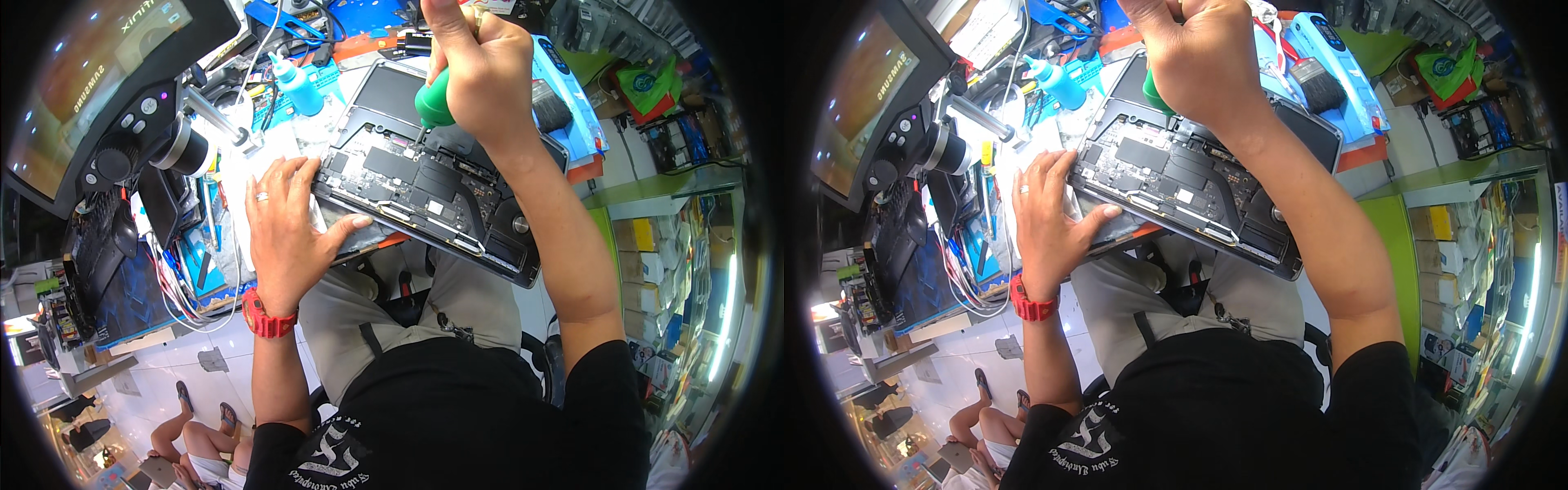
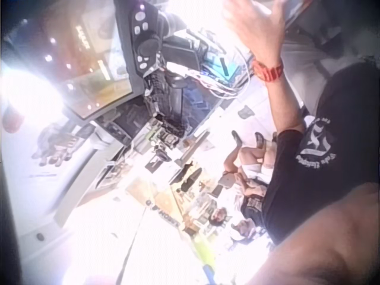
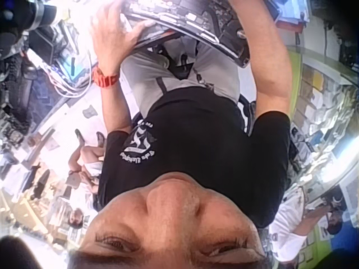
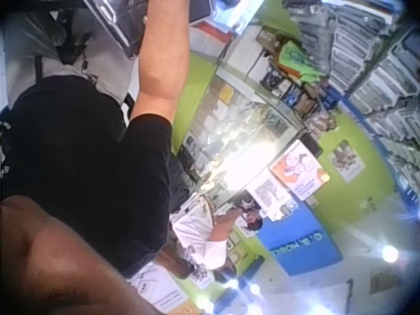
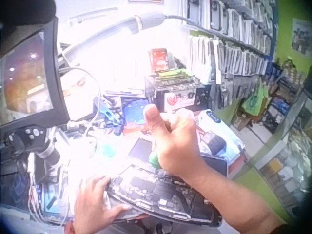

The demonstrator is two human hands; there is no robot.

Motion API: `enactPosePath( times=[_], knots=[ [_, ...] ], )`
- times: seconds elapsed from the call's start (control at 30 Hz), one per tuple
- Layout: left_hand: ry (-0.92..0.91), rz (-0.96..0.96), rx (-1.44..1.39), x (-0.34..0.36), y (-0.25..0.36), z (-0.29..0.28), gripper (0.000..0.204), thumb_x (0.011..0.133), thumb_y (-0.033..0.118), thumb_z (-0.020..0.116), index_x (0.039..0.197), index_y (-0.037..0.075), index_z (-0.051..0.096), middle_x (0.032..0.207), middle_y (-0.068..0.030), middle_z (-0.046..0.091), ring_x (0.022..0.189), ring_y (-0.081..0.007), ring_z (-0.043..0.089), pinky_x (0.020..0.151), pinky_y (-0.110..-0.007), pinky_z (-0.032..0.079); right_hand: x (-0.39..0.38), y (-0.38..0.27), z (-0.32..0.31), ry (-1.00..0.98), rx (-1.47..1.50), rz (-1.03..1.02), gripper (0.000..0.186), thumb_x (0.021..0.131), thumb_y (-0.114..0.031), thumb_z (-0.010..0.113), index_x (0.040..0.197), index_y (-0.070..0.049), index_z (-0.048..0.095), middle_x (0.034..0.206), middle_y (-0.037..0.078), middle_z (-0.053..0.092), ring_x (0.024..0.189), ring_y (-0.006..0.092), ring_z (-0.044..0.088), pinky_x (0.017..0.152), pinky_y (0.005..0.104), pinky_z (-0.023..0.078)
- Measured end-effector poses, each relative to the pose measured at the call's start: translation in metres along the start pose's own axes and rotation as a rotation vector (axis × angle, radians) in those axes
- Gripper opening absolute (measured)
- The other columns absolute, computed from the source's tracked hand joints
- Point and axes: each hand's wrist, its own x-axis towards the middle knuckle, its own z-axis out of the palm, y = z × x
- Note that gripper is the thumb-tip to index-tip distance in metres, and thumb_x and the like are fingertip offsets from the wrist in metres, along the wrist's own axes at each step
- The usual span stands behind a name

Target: The person uses a soldering iron, a small blower, and multimeter probes to work on the internal circuitry of a disassembled laptop.

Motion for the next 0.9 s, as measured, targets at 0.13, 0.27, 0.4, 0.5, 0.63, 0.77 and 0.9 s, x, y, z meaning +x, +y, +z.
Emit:
enactPosePath(
  times=[0.13, 0.27, 0.4, 0.5, 0.63, 0.77, 0.9],
  knots=[
    [0.004, 0.008, -0.011, 0.001, 0.001, 0.000, 0.092, 0.076, 0.058, 0.089, 0.142, 0.001, 0.063, 0.142, -0.0168, 0.062, 0.142, -0.0402, 0.052, 0.125, -0.063, 0.030, 0.006, 0.013, 0.009, 0.069, 0.049, -0.207, 0.067, 0.113, -0.044, 0.062, 0.058, -0.005, 0.060, 0.048, 0.000, 0.055, 0.041, 0.0084, 0.050, 0.042, 0.0284, 0.037],
    [0.003, -0.003, 0.001, 0.000, 0.000, -0.001, 0.091, 0.076, 0.057, 0.090, 0.142, 0.001, 0.063, 0.142, -0.0165, 0.063, 0.142, -0.0399, 0.052, 0.125, -0.063, 0.030, -0.003, -0.004, 0.002, 0.018, 0.070, 0.037, 0.067, 0.113, -0.044, 0.062, 0.058, -0.004, 0.061, 0.048, 0.001, 0.056, 0.039, 0.0096, 0.050, 0.041, 0.0285, 0.037],
    [-0.002, -0.004, -0.011, 0.001, 0.001, 0.000, 0.091, 0.075, 0.057, 0.090, 0.142, 0.001, 0.063, 0.142, -0.0164, 0.063, 0.142, -0.0398, 0.052, 0.125, -0.063, 0.030, 0.005, 0.003, 0.005, 0.096, 0.074, -0.036, 0.067, 0.113, -0.044, 0.062, 0.058, -0.004, 0.062, 0.047, 0.002, 0.056, 0.038, 0.0105, 0.050, 0.040, 0.0291, 0.036],
    [-0.002, -0.006, -0.010, 0.001, 0.001, 0.000, 0.091, 0.075, 0.057, 0.090, 0.142, 0.001, 0.063, 0.142, -0.0165, 0.063, 0.142, -0.0397, 0.052, 0.125, -0.063, 0.030, 0.007, 0.013, 0.015, 0.129, 0.053, -0.165, 0.066, 0.112, -0.043, 0.063, 0.058, -0.004, 0.063, 0.049, 0.002, 0.058, 0.040, 0.0100, 0.052, 0.041, 0.0286, 0.037],
    [-0.005, -0.007, -0.003, 0.000, 0.000, -0.001, 0.091, 0.075, 0.058, 0.090, 0.141, 0.001, 0.063, 0.141, -0.0166, 0.063, 0.142, -0.0394, 0.053, 0.124, -0.063, 0.030, -0.002, -0.014, 0.003, -0.010, 0.068, 0.037, 0.065, 0.112, -0.042, 0.063, 0.060, -0.004, 0.062, 0.051, 0.002, 0.058, 0.043, 0.0087, 0.053, 0.044, 0.0273, 0.039],
    [-0.003, -0.001, 0.000, 0.000, 0.000, -0.001, 0.092, 0.076, 0.059, 0.089, 0.142, 0.002, 0.062, 0.141, -0.0166, 0.063, 0.142, -0.0394, 0.053, 0.124, -0.063, 0.030, -0.003, -0.022, 0.013, 0.026, 0.024, 0.101, 0.064, 0.112, -0.043, 0.063, 0.062, -0.004, 0.060, 0.052, -0.001, 0.054, 0.044, 0.0073, 0.050, 0.045, 0.0265, 0.038],
    [-0.002, 0.000, -0.001, 0.001, 0.001, -0.001, 0.092, 0.076, 0.059, 0.089, 0.142, 0.002, 0.062, 0.141, -0.0164, 0.062, 0.142, -0.0390, 0.053, 0.124, -0.063, 0.030, -0.002, -0.004, 0.009, -0.059, 0.034, 0.036, 0.063, 0.112, -0.043, 0.064, 0.062, -0.005, 0.060, 0.052, -0.003, 0.053, 0.045, 0.0064, 0.045, 0.045, 0.0295, 0.032]
  ],
)
